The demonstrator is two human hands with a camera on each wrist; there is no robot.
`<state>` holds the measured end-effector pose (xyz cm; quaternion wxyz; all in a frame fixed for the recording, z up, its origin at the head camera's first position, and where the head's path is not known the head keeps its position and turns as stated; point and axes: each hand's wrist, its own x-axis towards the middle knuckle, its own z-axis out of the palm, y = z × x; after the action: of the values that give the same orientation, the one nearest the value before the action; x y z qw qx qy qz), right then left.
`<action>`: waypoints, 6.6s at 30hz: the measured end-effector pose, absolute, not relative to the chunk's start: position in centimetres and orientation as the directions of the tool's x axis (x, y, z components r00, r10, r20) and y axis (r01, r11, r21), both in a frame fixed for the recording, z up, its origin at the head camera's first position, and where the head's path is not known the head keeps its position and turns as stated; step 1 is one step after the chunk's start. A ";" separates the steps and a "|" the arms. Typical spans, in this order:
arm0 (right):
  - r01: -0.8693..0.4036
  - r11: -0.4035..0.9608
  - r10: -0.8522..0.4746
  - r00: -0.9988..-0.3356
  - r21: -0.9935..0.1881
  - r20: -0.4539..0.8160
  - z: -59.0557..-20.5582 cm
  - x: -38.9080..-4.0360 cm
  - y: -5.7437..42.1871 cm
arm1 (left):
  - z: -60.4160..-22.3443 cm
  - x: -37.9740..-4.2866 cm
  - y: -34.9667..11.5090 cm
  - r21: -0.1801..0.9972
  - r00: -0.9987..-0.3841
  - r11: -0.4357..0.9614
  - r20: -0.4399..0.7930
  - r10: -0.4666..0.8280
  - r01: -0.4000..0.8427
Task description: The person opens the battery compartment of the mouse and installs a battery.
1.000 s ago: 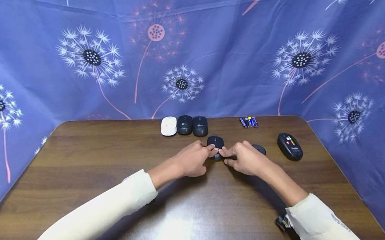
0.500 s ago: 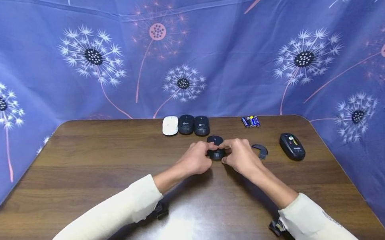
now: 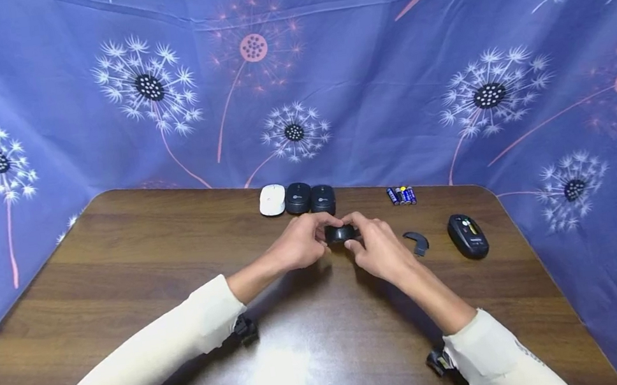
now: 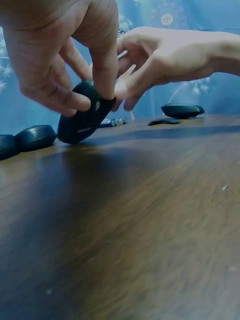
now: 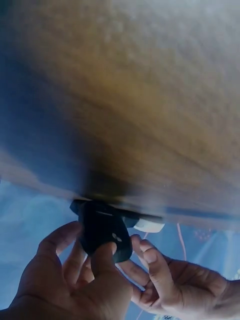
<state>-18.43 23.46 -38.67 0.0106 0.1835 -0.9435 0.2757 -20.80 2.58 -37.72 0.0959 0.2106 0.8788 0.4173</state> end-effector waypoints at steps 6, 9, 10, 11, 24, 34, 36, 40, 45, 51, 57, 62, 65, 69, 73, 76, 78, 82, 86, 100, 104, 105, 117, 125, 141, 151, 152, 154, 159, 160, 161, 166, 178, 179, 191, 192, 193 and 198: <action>-0.353 0.755 -0.321 -0.934 -0.552 0.158 -38.4 -18.7 23.7 | -38.4 -21.6 2.0 0.813 -0.891 0.472 0.120 0.439 0.342; -0.353 0.740 -0.306 -0.935 -0.573 0.181 -38.6 -19.0 23.7 | -38.9 -22.1 1.9 0.827 -0.888 0.438 0.146 0.437 0.352; -0.352 0.734 -0.302 -0.935 -0.581 0.186 -38.6 -19.2 23.7 | -39.0 -22.2 1.8 0.828 -0.886 0.434 0.150 0.439 0.355; -0.350 0.729 -0.296 -0.936 -0.589 0.190 -38.6 -19.2 23.7 | -39.1 -22.3 1.8 0.828 -0.884 0.431 0.154 0.441 0.359; -0.296 0.691 -0.254 -0.953 -0.659 0.162 -38.4 -19.6 23.5 | -40.5 -23.4 1.6 0.814 -0.867 0.425 0.178 0.466 0.396; -0.289 0.583 -0.288 -0.947 -0.759 0.139 -39.1 -19.8 24.3 | -40.0 -22.5 1.5 0.940 -0.874 0.236 0.109 0.474 0.245; -0.306 0.577 -0.301 -0.942 -0.757 0.151 -39.2 -19.7 24.4 | -39.9 -22.5 1.5 0.950 -0.877 0.212 0.105 0.470 0.228; -0.326 0.595 -0.299 -0.938 -0.735 0.174 -39.1 -19.6 24.4 | -39.6 -22.2 1.5 0.963 -0.897 0.207 0.070 0.436 0.175; -0.323 0.628 -0.254 -0.945 -0.708 0.206 -39.1 -19.5 24.2 | -39.3 -21.7 1.8 0.969 -0.916 0.222 0.013 0.401 0.111; -0.307 0.607 -0.216 -0.951 -0.733 0.219 -39.5 -19.2 24.0 | -39.4 -21.6 1.9 0.966 -0.911 0.223 0.030 0.410 0.132; -0.270 0.572 -0.211 -0.961 -0.774 0.179 -39.7 -19.0 24.1 | -39.6 -21.8 1.7 0.973 -0.896 0.199 0.021 0.443 0.121; -0.336 0.580 -0.208 -0.942 -0.742 0.265 -39.4 -19.2 24.1 | -39.1 -21.9 1.7 0.973 -0.898 0.194 0.027 0.438 0.124; -0.360 0.580 -0.188 -0.932 -0.731 0.309 -39.3 -19.2 24.1 | -39.2 -21.9 1.7 0.972 -0.898 0.202 0.017 0.440 0.117; -0.346 0.561 -0.130 -0.934 -0.752 0.333 -39.1 -19.4 24.4 | -39.6 -21.8 1.8 0.972 -0.891 0.208 0.001 0.454 0.107; -0.313 0.528 -0.095 -0.946 -0.790 0.311 -38.8 -19.7 25.3 | -40.1 -21.8 1.5 0.973 -0.889 0.207 -0.006 0.457 0.100; -0.245 0.550 -0.088 -0.968 -0.799 0.236 -38.7 -20.1 26.3 | -40.3 -21.8 1.2 0.975 -0.895 0.201 -0.001 0.446 0.099; -0.173 0.588 -0.079 -0.985 -0.790 0.156 -39.0 -20.4 26.9 | -40.4 -21.9 1.0 0.977 -0.896 0.191 0.000 0.444 0.095; -0.047 0.666 -0.068 -0.998 -0.744 0.002 -39.3 -20.6 28.0 | -40.3 -21.9 0.9 0.980 -0.893 0.178 -0.003 0.451 0.086; -0.016 0.730 -0.089 -0.993 -0.684 -0.072 -39.4 -20.7 28.8 | -40.3 -21.7 0.9 0.984 -0.888 0.160 -0.001 0.460 0.082; 0.015 0.841 -0.099 -0.978 -0.541 -0.182 -38.6 -20.4 31.5 | -40.2 -21.7 1.4 0.994 -0.887 0.092 0.007 0.462 0.056; -0.006 0.876 -0.094 -0.983 -0.482 -0.157 -38.5 -20.3 32.1 | -40.0 -21.7 1.7 0.995 -0.885 0.083 0.010 0.466 0.055; -0.007 0.882 -0.092 -0.983 -0.470 -0.157 -38.4 -20.3 32.3 | -40.0 -21.7 1.7 0.995 -0.883 0.082 0.008 0.469 0.053; 0.044 0.901 -0.038 -0.983 -0.432 -0.178 -38.3 -20.8 34.0 | -39.9 -21.8 2.0 0.996 -0.879 0.085 -0.005 0.477 0.040; 0.025 0.886 -0.056 -0.985 -0.463 -0.161 -38.3 -21.3 34.3 | -39.9 -22.1 2.7 0.995 -0.882 0.092 -0.021 0.471 0.026; -0.031 0.875 -0.052 -0.998 -0.483 -0.030 -37.6 -23.7 35.0 | -40.7 -23.6 3.6 0.994 -0.876 0.063 -0.104 0.471 -0.084; 0.003 0.865 -0.018 -0.999 -0.502 -0.035 -37.9 -26.4 35.9 | -41.1 -24.0 4.2 0.995 -0.874 0.039 -0.104 0.474 -0.097; 0.008 0.860 -0.016 -0.999 -0.510 -0.042 -38.0 -26.6 35.9 | -41.1 -23.9 4.2 0.994 -0.875 0.038 -0.105 0.474 -0.099; 0.009 0.859 -0.018 -0.999 -0.512 -0.047 -38.2 -27.2 36.0 | -41.1 -23.9 4.3 0.994 -0.875 0.037 -0.106 0.472 -0.100; 0.019 0.851 -0.027 -0.996 -0.525 -0.080 -38.5 -28.2 36.4 | -41.0 -23.7 4.5 0.997 -0.878 0.033 -0.081 0.472 -0.074; 0.021 0.849 -0.030 -0.996 -0.528 -0.087 -38.5 -28.4 36.5 | -40.9 -23.6 4.6 0.997 -0.880 0.032 -0.071 0.470 -0.063; 0.023 0.846 -0.033 -0.995 -0.532 -0.095 -38.6 -28.6 36.6 | -40.9 -23.6 4.6 0.998 -0.882 0.030 -0.059 0.468 -0.051; -0.004 0.860 -0.072 -0.991 -0.510 -0.112 -39.1 -29.7 37.0 | -40.7 -23.5 4.9 1.000 -0.889 0.017 -0.027 0.457 -0.021; -0.015 0.902 -0.110 -0.974 -0.431 -0.196 -39.1 -30.8 37.1 | -41.0 -23.5 5.0 0.998 -0.884 0.016 -0.062 0.464 -0.062; -0.013 0.901 -0.109 -0.974 -0.434 -0.198 -39.1 -30.8 37.1 | -41.0 -23.6 5.0 0.998 -0.885 0.014 -0.057 0.462 -0.057; 0.007 0.928 -0.045 -0.990 -0.372 -0.131 -41.4 -33.1 39.5 | -41.6 -23.8 5.5 0.998 -0.903 0.007 -0.065 0.425 -0.068; 0.004 0.927 -0.042 -0.992 -0.376 -0.115 -41.9 -33.6 40.1 | -41.7 -23.8 5.5 0.998 -0.904 0.010 -0.066 0.422 -0.068; 0.000 0.925 -0.033 -0.996 -0.379 -0.080 -42.6 -34.2 40.8 | -41.7 -23.9 5.5 0.998 -0.905 0.010 -0.066 0.421 -0.068; 0.010 0.879 0.029 -0.999 -0.477 0.031 -42.6 -33.6 40.8 | -41.6 -24.1 5.5 0.997 -0.900 0.007 -0.070 0.430 -0.075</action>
<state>-33.59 40.78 -42.61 0.0186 -0.0101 -0.9691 0.2459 -24.10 5.45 -41.57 0.1821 0.1295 0.6857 0.6928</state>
